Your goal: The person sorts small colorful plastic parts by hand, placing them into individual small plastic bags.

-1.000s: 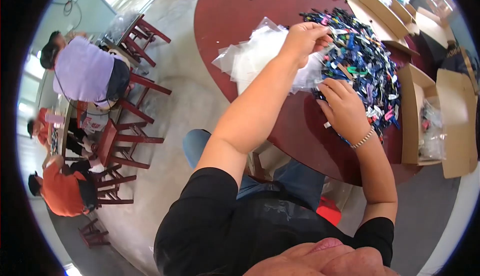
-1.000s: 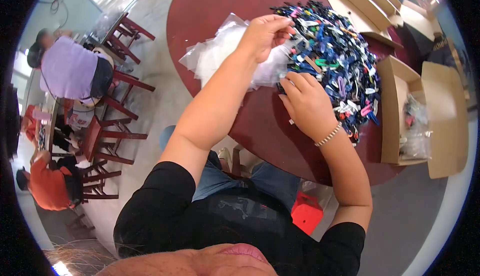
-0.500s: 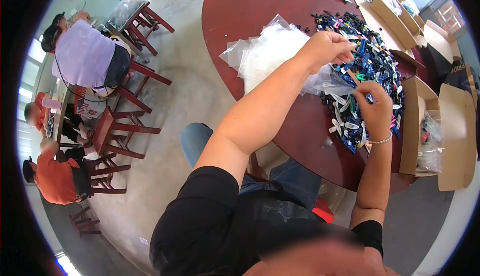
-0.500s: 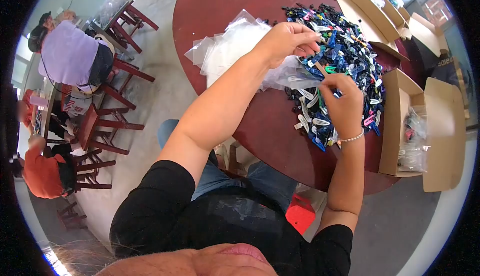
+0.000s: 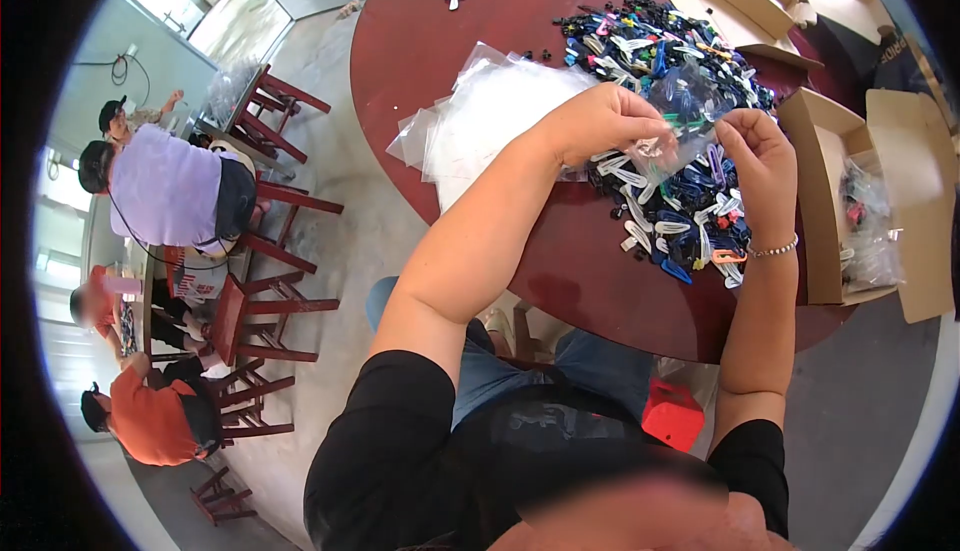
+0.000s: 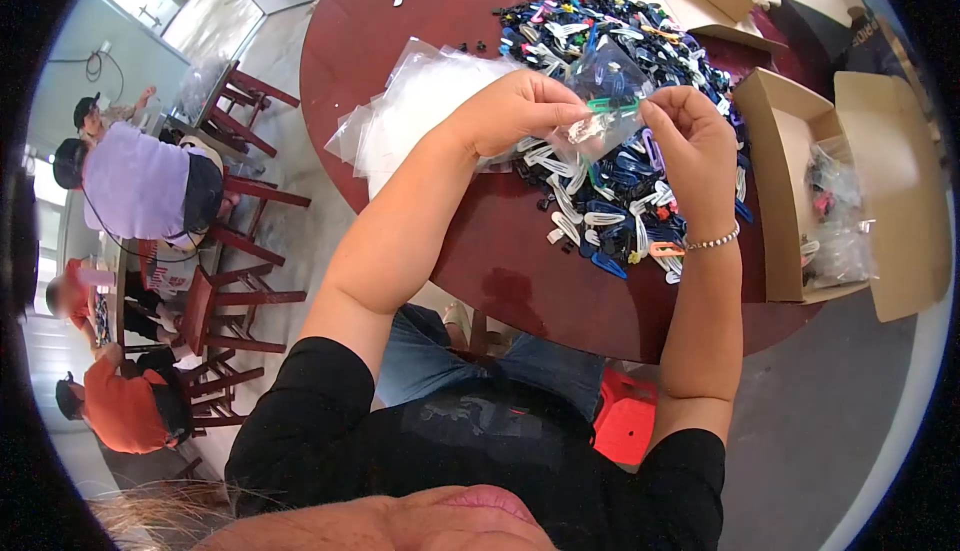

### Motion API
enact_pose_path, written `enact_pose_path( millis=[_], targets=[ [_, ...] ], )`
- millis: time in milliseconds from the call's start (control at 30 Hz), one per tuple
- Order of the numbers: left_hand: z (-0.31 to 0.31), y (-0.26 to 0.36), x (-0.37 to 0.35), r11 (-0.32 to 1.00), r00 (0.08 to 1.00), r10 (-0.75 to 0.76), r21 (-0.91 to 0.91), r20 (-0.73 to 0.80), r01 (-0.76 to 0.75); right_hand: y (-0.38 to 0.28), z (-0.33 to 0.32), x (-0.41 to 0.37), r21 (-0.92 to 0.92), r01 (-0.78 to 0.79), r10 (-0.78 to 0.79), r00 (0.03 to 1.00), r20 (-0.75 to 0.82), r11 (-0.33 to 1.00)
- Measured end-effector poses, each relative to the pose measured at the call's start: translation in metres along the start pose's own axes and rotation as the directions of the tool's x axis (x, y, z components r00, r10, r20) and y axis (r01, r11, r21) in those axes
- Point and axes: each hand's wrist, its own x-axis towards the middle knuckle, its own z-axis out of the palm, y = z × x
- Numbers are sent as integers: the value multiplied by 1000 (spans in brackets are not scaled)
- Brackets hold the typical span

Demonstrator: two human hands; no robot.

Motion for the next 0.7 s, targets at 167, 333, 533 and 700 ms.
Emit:
enact_pose_path(
  millis=[167,333,533,700],
  targets=[
    [-3,-2,2,1000,993,0,30,-121,4,-14,15,-4,-396,268,-334,936,-108,878],
    [0,6,0,997,966,-11,-79,-260,-10,-24,33,-13,-609,653,-676,695,245,451],
    [2,4,1,996,961,-4,-91,-276,-22,-19,44,-17,-776,589,-660,679,322,227],
    [-1,2,2,996,994,12,92,-112,-1,-12,37,-15,-793,570,-619,708,341,215]
  ],
)
